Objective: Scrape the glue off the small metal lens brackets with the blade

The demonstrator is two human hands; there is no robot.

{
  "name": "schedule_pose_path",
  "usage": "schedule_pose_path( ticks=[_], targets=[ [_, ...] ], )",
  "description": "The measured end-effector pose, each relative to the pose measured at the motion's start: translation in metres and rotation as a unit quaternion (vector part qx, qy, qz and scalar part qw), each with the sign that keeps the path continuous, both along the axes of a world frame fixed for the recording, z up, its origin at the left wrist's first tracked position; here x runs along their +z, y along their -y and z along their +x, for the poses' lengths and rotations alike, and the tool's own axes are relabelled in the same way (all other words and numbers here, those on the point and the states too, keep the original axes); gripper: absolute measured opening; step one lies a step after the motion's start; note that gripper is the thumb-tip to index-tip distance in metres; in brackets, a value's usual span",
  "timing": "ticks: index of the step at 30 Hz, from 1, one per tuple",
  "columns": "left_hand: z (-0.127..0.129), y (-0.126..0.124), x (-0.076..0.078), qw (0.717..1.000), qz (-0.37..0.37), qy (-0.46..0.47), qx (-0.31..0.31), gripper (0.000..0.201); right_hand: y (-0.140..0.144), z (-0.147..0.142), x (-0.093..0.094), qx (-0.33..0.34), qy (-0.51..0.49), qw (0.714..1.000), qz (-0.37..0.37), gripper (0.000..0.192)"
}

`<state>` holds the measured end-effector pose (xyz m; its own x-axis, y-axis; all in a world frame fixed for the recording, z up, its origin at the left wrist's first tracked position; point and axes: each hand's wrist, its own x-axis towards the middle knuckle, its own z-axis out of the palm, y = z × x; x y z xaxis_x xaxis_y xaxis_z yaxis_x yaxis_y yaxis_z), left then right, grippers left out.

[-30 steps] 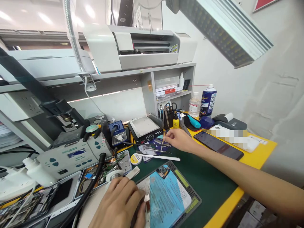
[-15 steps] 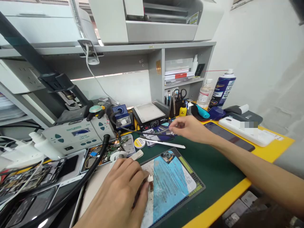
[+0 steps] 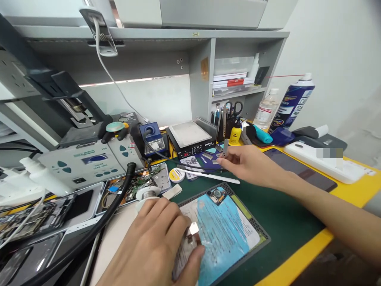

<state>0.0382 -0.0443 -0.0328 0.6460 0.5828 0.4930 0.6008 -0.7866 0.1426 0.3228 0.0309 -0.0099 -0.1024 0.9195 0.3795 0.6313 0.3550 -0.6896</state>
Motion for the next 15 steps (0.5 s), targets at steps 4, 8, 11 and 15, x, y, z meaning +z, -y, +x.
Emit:
schedule_pose_path(
  ticks=[4, 8, 11, 15],
  targets=[
    [-0.003, -0.003, -0.003, 0.999, 0.026, -0.018, -0.007, 0.010, 0.021, -0.008, 0.011, -0.063, -0.083, 0.991, 0.090, 0.024],
    [-0.005, -0.005, -0.008, 0.999, 0.044, -0.029, -0.010, 0.011, 0.060, -0.023, 0.009, 0.114, -0.289, 0.950, -0.026, 0.018],
    [-0.003, -0.005, -0.011, 0.999, 0.042, -0.023, -0.003, 0.009, 0.076, -0.032, -0.006, 0.209, -0.245, 0.934, -0.156, 0.014],
    [-0.001, -0.003, -0.012, 0.999, 0.040, -0.025, 0.013, 0.010, 0.077, -0.036, -0.017, 0.187, -0.154, 0.956, -0.167, 0.015]
  ],
)
